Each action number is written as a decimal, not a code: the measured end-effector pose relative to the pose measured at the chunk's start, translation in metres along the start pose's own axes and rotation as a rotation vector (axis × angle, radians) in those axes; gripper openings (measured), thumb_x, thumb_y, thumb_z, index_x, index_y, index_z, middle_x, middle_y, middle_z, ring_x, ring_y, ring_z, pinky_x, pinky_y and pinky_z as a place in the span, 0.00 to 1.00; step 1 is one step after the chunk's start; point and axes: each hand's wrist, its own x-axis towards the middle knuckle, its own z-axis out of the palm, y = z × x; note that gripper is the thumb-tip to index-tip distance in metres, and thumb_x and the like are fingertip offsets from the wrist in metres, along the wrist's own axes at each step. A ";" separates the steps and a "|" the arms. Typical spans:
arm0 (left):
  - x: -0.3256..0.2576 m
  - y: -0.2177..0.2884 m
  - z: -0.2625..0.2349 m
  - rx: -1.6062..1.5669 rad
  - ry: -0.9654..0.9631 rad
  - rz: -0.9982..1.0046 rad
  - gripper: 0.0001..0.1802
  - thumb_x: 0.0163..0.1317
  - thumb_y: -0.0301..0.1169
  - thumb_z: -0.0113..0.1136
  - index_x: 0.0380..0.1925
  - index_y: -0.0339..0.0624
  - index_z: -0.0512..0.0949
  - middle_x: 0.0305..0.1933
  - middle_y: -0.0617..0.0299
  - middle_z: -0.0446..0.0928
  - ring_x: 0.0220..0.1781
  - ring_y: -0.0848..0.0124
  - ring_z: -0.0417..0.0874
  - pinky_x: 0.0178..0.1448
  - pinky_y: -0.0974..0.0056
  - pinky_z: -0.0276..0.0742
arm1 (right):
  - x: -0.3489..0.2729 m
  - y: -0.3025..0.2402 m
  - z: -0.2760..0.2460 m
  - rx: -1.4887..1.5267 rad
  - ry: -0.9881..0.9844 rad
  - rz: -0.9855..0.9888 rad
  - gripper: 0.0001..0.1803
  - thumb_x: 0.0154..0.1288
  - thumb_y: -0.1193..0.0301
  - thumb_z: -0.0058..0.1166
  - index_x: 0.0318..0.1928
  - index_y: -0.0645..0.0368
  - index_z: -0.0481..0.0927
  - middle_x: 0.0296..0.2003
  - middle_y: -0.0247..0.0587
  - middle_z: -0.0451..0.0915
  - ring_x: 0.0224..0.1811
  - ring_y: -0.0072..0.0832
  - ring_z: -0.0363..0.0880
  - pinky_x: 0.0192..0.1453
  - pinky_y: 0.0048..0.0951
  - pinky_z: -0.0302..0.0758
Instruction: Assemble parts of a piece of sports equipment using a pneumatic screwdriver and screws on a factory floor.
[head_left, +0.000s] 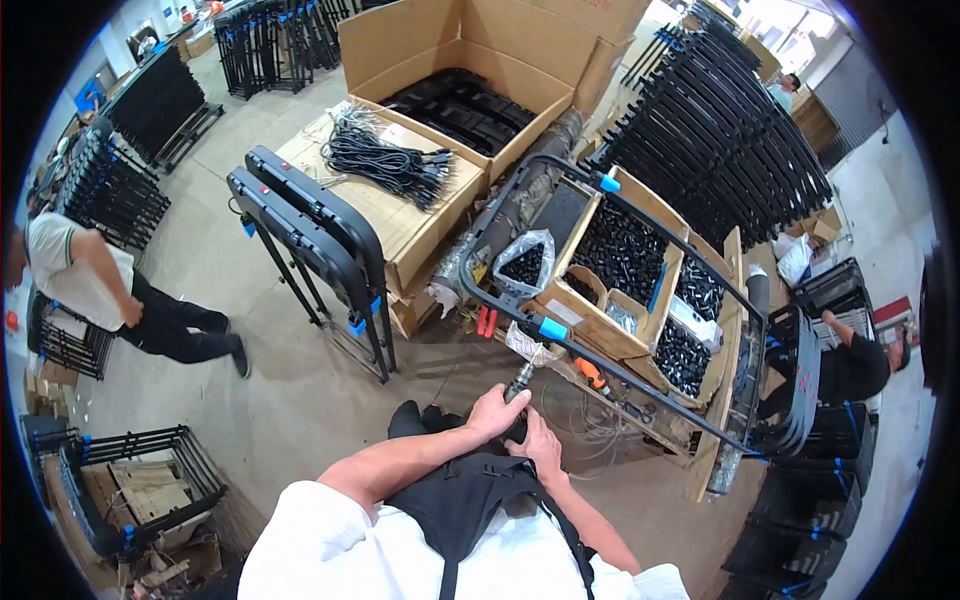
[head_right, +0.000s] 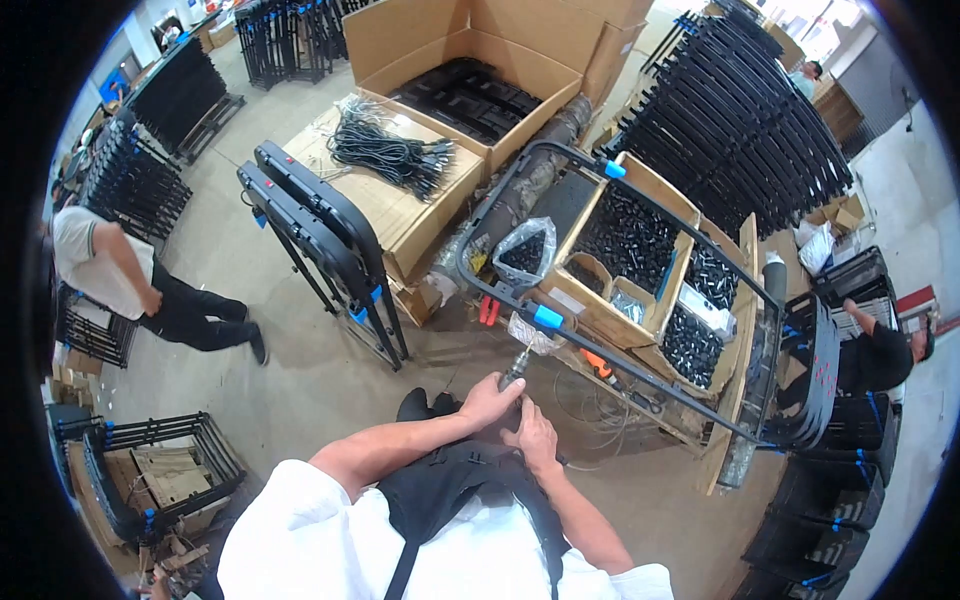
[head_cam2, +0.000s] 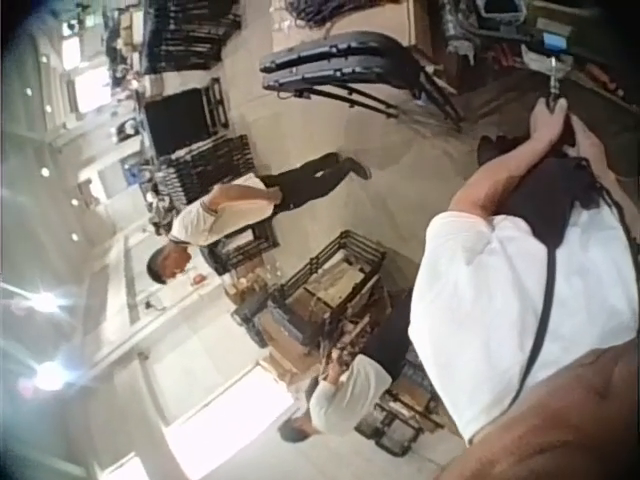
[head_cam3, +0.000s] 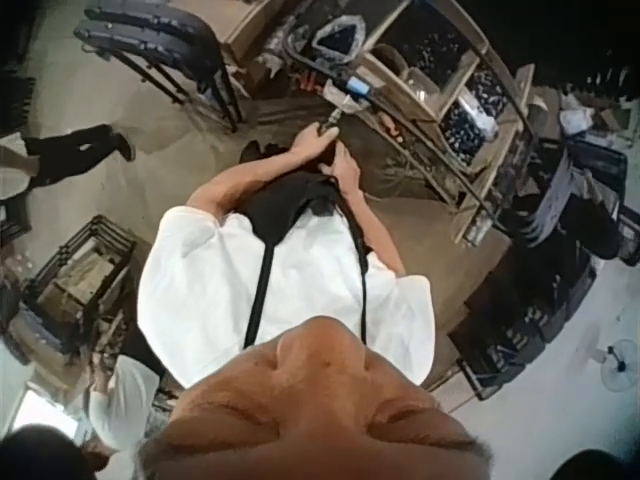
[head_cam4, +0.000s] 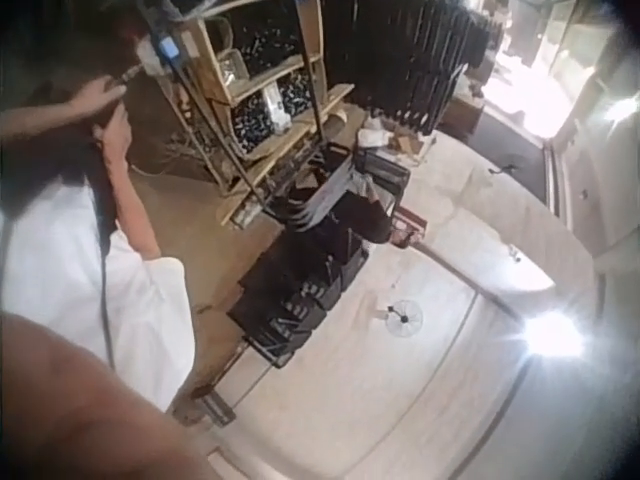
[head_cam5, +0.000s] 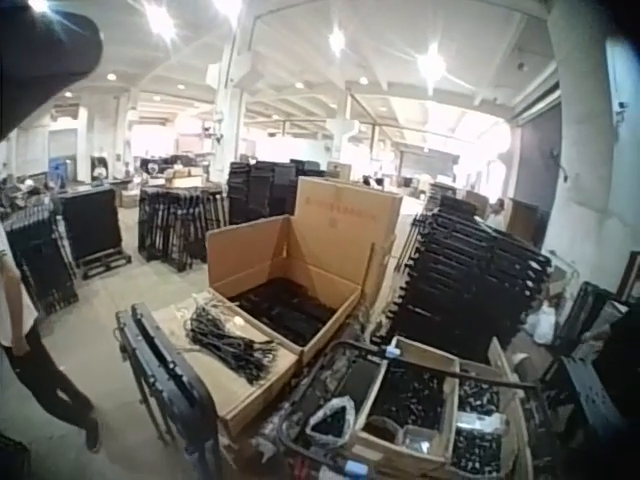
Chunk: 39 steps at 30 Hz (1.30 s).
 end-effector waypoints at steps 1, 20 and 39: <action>0.001 0.000 0.003 0.004 -0.007 -0.001 0.38 0.71 0.63 0.60 0.47 0.30 0.81 0.46 0.35 0.86 0.53 0.42 0.89 0.57 0.46 0.81 | 0.000 0.001 -0.002 0.003 0.001 0.008 0.49 0.51 0.59 0.76 0.73 0.56 0.69 0.57 0.51 0.84 0.57 0.52 0.86 0.61 0.49 0.83; 0.008 0.009 0.007 -0.027 0.059 0.017 0.37 0.70 0.62 0.61 0.48 0.32 0.83 0.45 0.39 0.87 0.51 0.45 0.89 0.56 0.47 0.82 | 0.012 0.005 -0.014 0.039 0.024 -0.055 0.48 0.52 0.61 0.75 0.74 0.57 0.69 0.57 0.56 0.85 0.56 0.56 0.86 0.60 0.51 0.83; 0.022 0.025 0.008 0.036 -0.026 0.004 0.37 0.73 0.63 0.57 0.53 0.34 0.78 0.52 0.37 0.86 0.56 0.41 0.88 0.61 0.43 0.81 | 0.042 0.026 -0.009 -0.041 -0.090 0.130 0.62 0.47 0.57 0.76 0.81 0.50 0.56 0.52 0.66 0.86 0.56 0.65 0.84 0.61 0.57 0.79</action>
